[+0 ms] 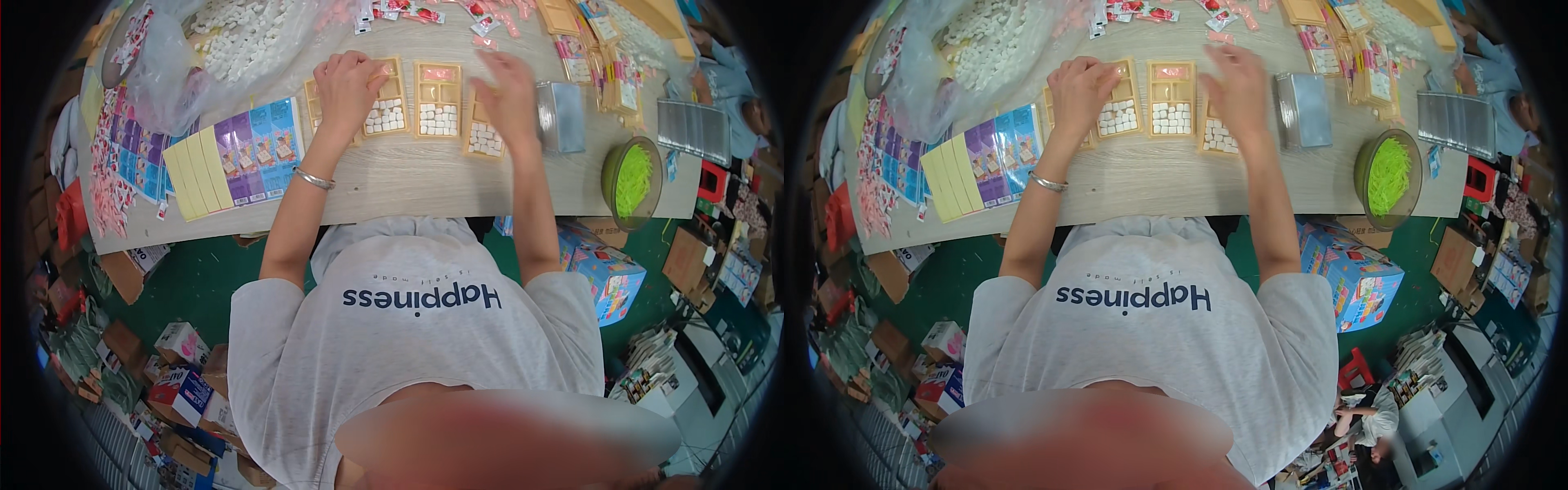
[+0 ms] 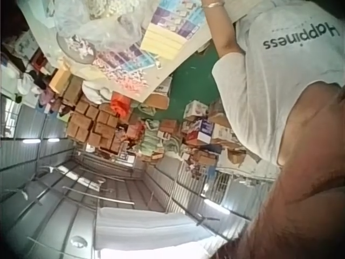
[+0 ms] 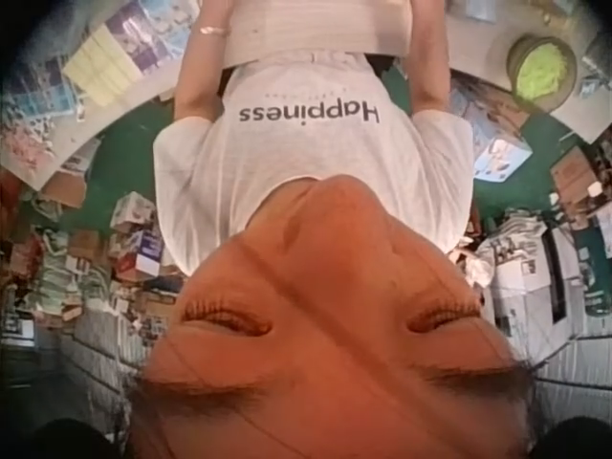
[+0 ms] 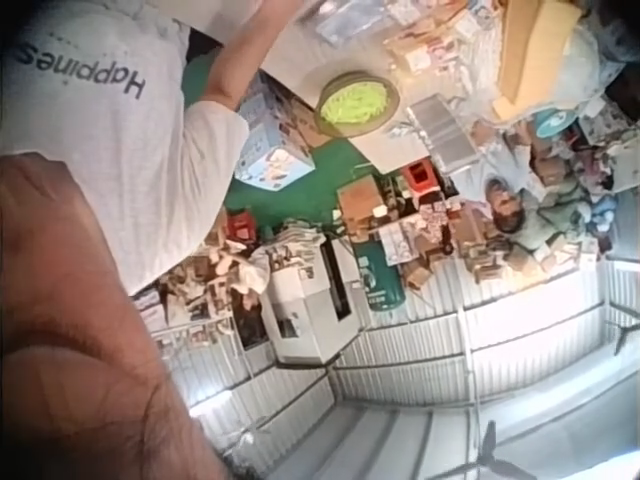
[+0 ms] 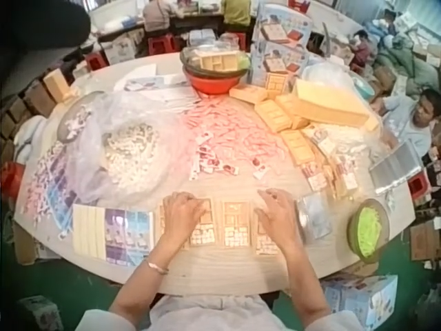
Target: Packaging small white cubes into plastic trays and wrapping them with decorative paper labels.
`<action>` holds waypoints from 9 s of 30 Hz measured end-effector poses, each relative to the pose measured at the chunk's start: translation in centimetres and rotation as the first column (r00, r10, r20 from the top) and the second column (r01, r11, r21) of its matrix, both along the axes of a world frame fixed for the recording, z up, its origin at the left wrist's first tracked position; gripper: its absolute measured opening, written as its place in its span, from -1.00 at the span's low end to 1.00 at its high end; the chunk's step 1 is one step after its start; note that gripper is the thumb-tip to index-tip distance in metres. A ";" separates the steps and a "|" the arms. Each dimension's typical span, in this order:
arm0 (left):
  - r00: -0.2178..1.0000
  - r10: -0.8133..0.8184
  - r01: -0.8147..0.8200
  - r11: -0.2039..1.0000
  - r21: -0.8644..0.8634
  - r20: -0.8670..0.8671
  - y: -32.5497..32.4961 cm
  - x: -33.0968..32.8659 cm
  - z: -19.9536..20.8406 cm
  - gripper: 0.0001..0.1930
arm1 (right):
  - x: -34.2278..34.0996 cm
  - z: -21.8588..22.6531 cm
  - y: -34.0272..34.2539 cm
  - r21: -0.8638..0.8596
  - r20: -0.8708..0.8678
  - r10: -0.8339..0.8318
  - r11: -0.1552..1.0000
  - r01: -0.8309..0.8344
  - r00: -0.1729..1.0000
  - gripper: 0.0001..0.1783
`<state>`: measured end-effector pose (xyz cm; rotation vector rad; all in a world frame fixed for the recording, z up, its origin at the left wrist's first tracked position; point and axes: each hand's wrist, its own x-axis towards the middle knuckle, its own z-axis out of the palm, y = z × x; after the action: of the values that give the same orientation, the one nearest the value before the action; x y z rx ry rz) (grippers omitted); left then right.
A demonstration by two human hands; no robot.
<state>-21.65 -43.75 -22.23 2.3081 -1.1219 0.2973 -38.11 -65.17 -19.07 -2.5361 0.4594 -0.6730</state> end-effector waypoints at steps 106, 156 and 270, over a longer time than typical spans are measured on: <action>0.967 0.115 -0.066 0.975 0.212 -0.228 -3.5 7.7 0.3 -0.76 | 13.4 -5.1 -3.9 -0.308 -0.218 0.016 0.948 -0.084 0.976 -0.86; 0.998 -0.060 0.059 0.954 0.292 -0.008 8.1 0.7 1.1 -0.38 | 18.6 -3.5 4.0 -0.287 -0.121 0.001 0.957 -0.037 0.993 -0.85; 0.913 0.306 -0.224 0.929 0.296 -0.269 30.8 10.0 0.5 -0.81 | 20.4 -6.0 33.9 -0.103 0.255 0.628 0.773 -0.626 0.735 -0.63</action>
<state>-11.61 -12.97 -21.77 2.6278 -0.7196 -0.1239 -17.68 -31.29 -25.04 -2.3241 -0.4974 -0.7306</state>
